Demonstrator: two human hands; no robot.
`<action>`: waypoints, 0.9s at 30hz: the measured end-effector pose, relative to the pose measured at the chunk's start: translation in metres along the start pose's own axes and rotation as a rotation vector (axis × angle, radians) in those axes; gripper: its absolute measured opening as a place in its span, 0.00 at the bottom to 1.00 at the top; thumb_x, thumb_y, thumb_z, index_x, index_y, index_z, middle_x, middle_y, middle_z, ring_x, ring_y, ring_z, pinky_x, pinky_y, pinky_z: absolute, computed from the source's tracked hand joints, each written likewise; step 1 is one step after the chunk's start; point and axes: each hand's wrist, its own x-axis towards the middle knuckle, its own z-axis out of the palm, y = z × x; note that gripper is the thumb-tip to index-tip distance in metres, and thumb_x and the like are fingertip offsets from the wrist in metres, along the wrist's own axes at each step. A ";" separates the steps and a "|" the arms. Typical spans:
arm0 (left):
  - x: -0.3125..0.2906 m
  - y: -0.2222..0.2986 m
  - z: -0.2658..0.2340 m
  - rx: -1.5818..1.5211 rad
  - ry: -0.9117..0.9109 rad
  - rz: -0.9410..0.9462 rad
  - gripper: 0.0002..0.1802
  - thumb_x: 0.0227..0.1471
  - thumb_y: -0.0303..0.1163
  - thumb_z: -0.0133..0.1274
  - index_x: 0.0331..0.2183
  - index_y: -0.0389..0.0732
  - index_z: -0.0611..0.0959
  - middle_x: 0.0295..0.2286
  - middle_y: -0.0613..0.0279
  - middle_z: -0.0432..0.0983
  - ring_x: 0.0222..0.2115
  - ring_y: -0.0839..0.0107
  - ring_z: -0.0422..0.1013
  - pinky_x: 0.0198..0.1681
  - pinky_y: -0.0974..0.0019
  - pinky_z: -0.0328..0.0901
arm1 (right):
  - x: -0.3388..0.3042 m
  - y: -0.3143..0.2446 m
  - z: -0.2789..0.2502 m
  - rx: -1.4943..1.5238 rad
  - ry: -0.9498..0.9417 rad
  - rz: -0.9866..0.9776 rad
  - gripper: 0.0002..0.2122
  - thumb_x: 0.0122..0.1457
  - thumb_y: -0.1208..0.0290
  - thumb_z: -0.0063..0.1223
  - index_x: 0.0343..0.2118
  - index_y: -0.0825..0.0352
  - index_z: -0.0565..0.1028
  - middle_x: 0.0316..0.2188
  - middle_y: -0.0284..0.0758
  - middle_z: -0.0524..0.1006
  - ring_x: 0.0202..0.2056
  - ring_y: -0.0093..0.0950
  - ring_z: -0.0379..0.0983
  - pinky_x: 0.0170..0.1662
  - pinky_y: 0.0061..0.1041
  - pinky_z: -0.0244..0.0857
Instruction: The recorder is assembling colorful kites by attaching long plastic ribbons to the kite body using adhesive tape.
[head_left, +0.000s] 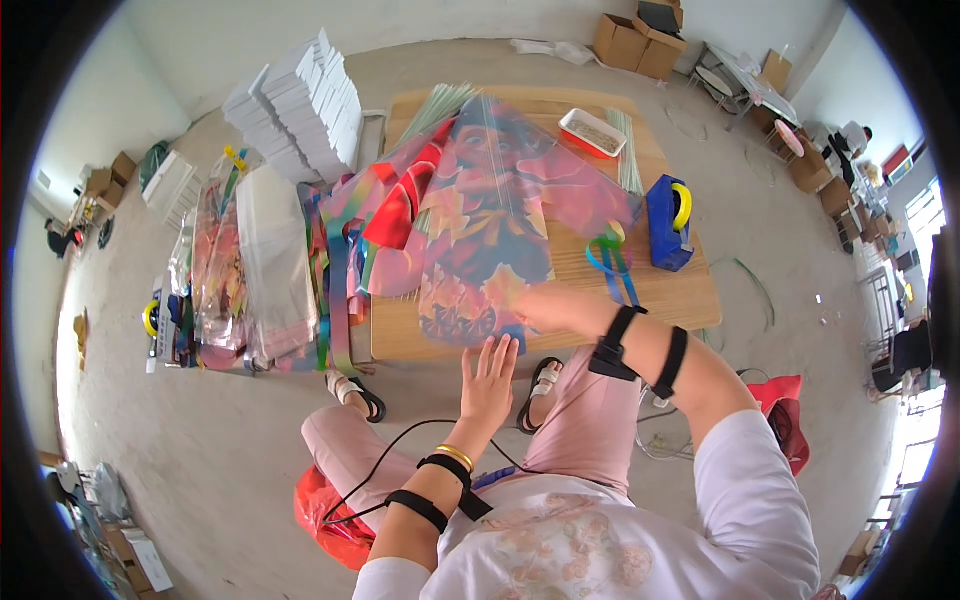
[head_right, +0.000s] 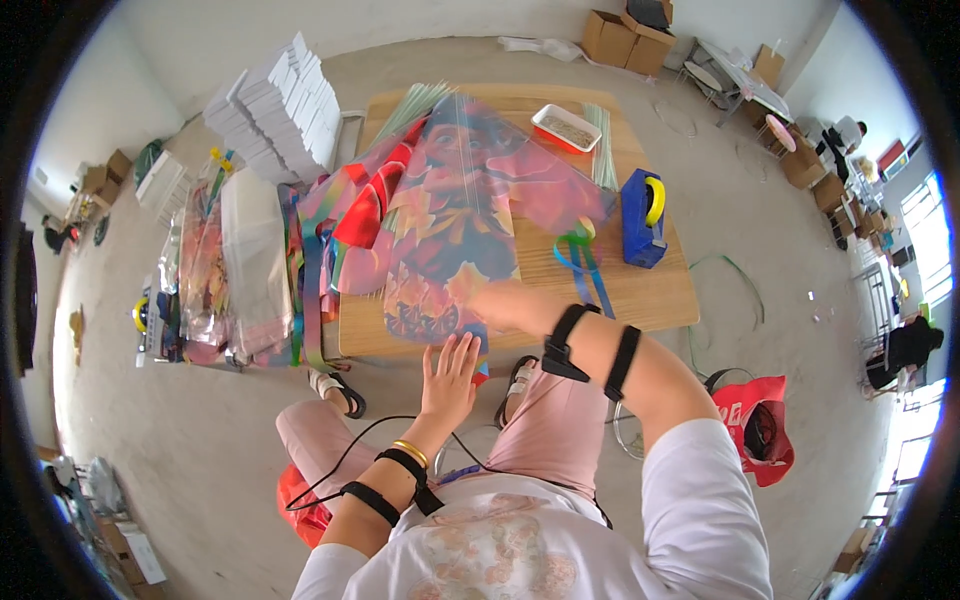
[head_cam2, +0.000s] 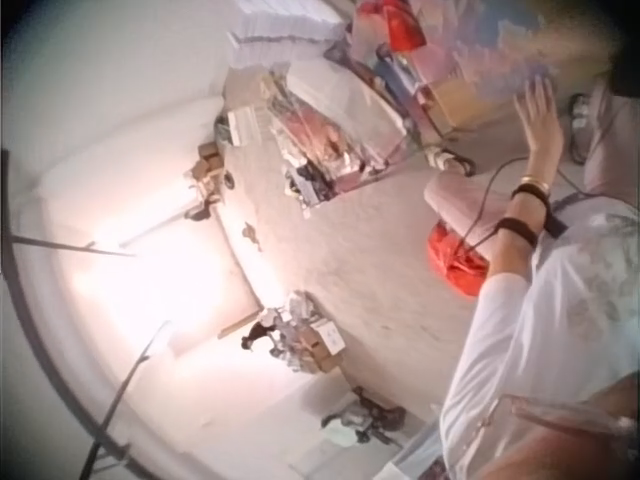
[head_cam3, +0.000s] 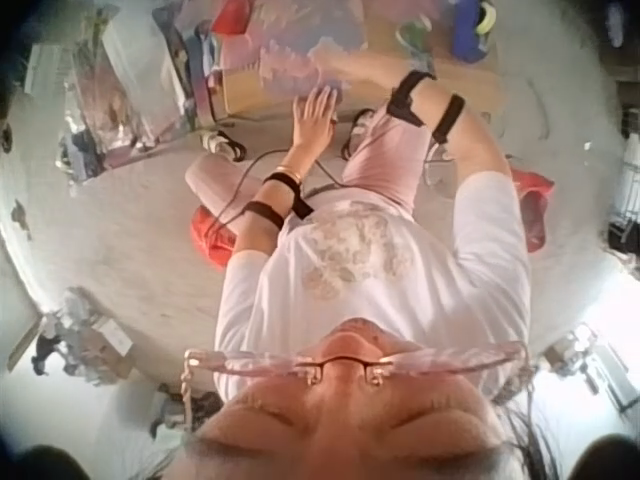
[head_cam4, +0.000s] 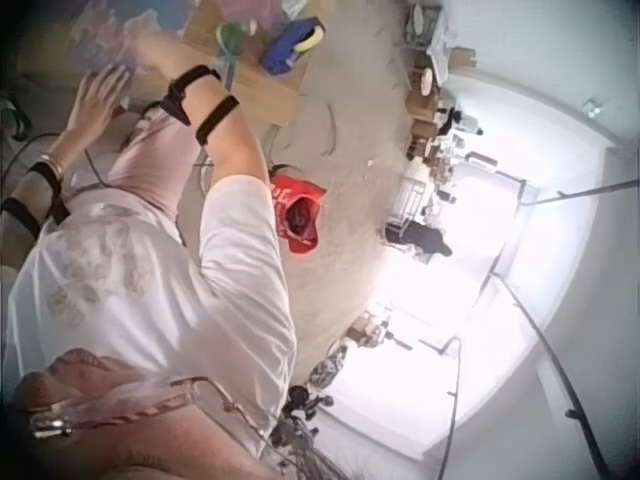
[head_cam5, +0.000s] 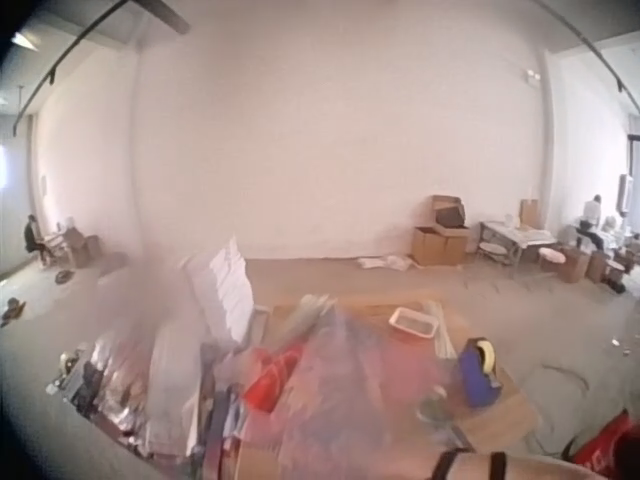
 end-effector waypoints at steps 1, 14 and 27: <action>0.000 0.000 0.001 0.004 0.005 0.000 0.49 0.46 0.40 0.57 0.65 0.45 0.53 0.64 0.64 0.48 0.64 0.62 0.47 0.64 0.42 0.41 | 0.008 -0.006 0.000 -0.110 0.019 -0.101 0.02 0.51 0.75 0.50 0.28 0.65 0.74 0.21 0.41 0.74 0.27 0.43 0.73 0.29 0.39 0.65; 0.000 -0.002 0.016 -0.081 0.058 -0.003 0.47 0.48 0.33 0.53 0.66 0.44 0.51 0.64 0.64 0.47 0.65 0.62 0.45 0.65 0.39 0.38 | 0.061 -0.015 0.018 -0.633 -0.312 -0.283 0.06 0.49 0.73 0.53 0.29 0.60 0.82 0.27 0.37 0.80 0.34 0.36 0.79 0.34 0.35 0.71; 0.001 -0.001 0.016 -0.078 0.040 -0.010 0.45 0.50 0.33 0.50 0.66 0.44 0.49 0.65 0.64 0.46 0.66 0.62 0.44 0.65 0.40 0.38 | 0.063 -0.018 0.018 -0.710 -0.288 -0.277 0.06 0.50 0.73 0.52 0.26 0.61 0.81 0.27 0.36 0.81 0.33 0.34 0.79 0.35 0.35 0.72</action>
